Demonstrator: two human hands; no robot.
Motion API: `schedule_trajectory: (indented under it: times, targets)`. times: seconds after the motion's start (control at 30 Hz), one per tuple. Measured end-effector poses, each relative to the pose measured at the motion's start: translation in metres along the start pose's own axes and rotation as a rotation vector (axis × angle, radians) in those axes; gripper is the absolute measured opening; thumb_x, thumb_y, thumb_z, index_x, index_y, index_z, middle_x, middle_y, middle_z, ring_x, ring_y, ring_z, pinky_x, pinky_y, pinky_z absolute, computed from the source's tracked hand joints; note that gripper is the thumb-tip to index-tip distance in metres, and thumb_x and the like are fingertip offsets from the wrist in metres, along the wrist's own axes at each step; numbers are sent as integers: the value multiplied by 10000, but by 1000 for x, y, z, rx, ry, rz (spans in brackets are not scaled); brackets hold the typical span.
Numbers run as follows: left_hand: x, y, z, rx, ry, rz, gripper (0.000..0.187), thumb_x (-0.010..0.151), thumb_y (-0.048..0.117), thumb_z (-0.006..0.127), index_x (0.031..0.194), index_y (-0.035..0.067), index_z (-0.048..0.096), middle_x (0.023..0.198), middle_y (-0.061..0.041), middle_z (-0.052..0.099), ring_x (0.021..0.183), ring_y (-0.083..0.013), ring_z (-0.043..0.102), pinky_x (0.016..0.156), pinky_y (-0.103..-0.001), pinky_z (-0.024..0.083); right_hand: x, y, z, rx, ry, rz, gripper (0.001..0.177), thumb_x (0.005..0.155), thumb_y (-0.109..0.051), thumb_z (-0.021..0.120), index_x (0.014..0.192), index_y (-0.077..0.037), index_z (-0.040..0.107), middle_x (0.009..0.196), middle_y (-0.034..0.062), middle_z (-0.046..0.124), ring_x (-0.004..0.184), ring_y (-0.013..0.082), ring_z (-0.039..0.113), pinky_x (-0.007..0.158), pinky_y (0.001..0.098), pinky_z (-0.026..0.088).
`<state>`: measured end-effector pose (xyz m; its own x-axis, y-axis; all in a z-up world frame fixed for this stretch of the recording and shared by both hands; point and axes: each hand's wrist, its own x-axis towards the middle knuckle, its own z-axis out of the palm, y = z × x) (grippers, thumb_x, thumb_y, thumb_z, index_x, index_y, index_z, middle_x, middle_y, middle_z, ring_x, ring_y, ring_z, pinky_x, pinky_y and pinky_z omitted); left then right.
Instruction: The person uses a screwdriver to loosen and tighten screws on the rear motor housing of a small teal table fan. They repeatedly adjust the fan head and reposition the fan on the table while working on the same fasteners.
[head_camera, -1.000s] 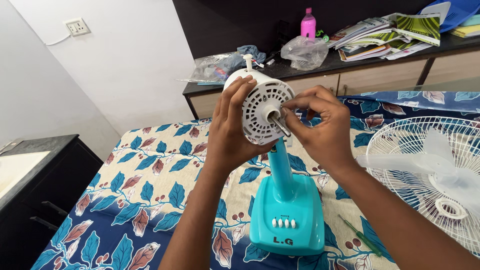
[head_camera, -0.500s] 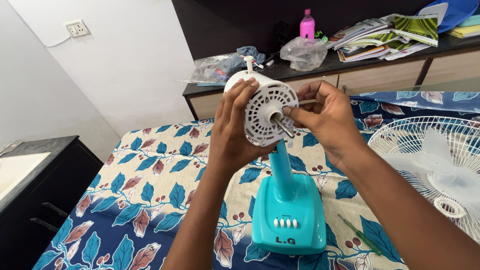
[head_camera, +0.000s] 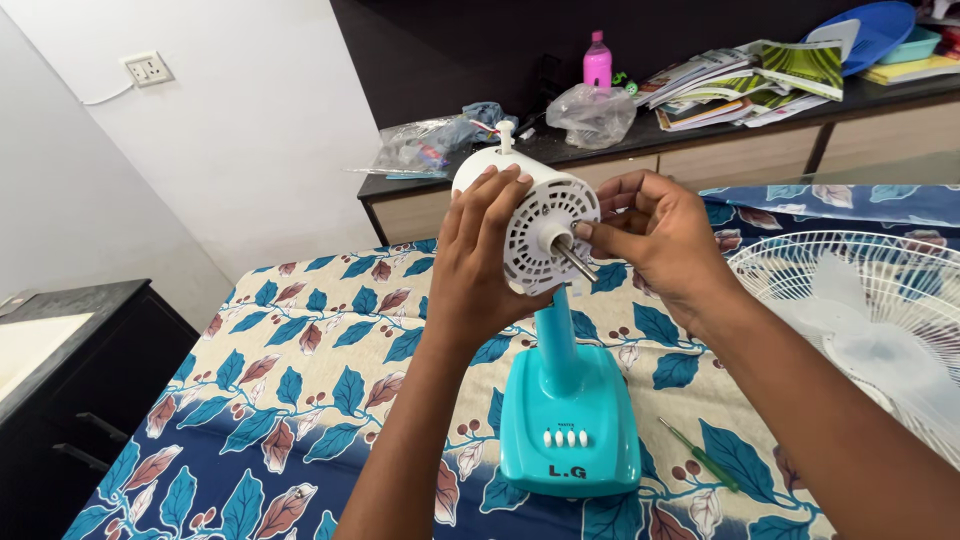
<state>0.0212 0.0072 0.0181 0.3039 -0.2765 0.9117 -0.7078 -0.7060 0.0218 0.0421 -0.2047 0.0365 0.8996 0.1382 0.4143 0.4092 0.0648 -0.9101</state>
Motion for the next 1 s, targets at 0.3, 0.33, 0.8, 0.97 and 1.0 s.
schedule_trajectory:
  times: [0.3, 0.33, 0.8, 0.97, 1.0]
  targets:
    - [-13, 14, -4, 35, 0, 17, 1060, 615, 335, 974, 1501, 203, 406, 1552, -71, 472, 1510, -328, 416, 1281, -594, 322, -16, 1, -10, -24, -51, -50, 354, 768, -48, 850, 1060, -42, 651, 1004, 53, 718, 922, 118, 692, 781, 274, 618]
    - [-15, 15, -4, 38, 3, 23, 1058, 618, 330, 975, 1500, 206, 404, 1553, -72, 469, 1511, -328, 412, 1283, -597, 316, -18, 2, -10, -40, -54, -51, 358, 761, -47, 859, 1056, -46, 655, 1002, 50, 717, 933, 117, 684, 791, 274, 614]
    - [-29, 27, -7, 61, 16, 29, 1060, 605, 275, 966, 1498, 205, 398, 1566, -86, 450, 1517, -346, 394, 1283, -605, 294, -38, 28, -24, -286, 16, -151, 425, 780, -152, 853, 1148, -54, 663, 1064, 26, 729, 982, 107, 695, 807, 305, 587]
    - [-28, 28, -7, 74, 51, 50, 1033, 644, 294, 971, 1499, 206, 397, 1562, -87, 446, 1515, -340, 388, 1288, -615, 286, -93, 106, -63, -963, -90, 274, 382, 908, -431, 704, 1052, -82, 768, 1015, 119, 802, 895, 205, 775, 823, 346, 609]
    - [-28, 29, -7, 78, 54, 50, 1027, 652, 294, 971, 1499, 206, 398, 1561, -87, 447, 1515, -338, 389, 1288, -616, 285, -114, 124, -70, -1086, -150, 310, 411, 880, -438, 727, 1102, -93, 744, 1060, 118, 751, 944, 241, 737, 840, 389, 585]
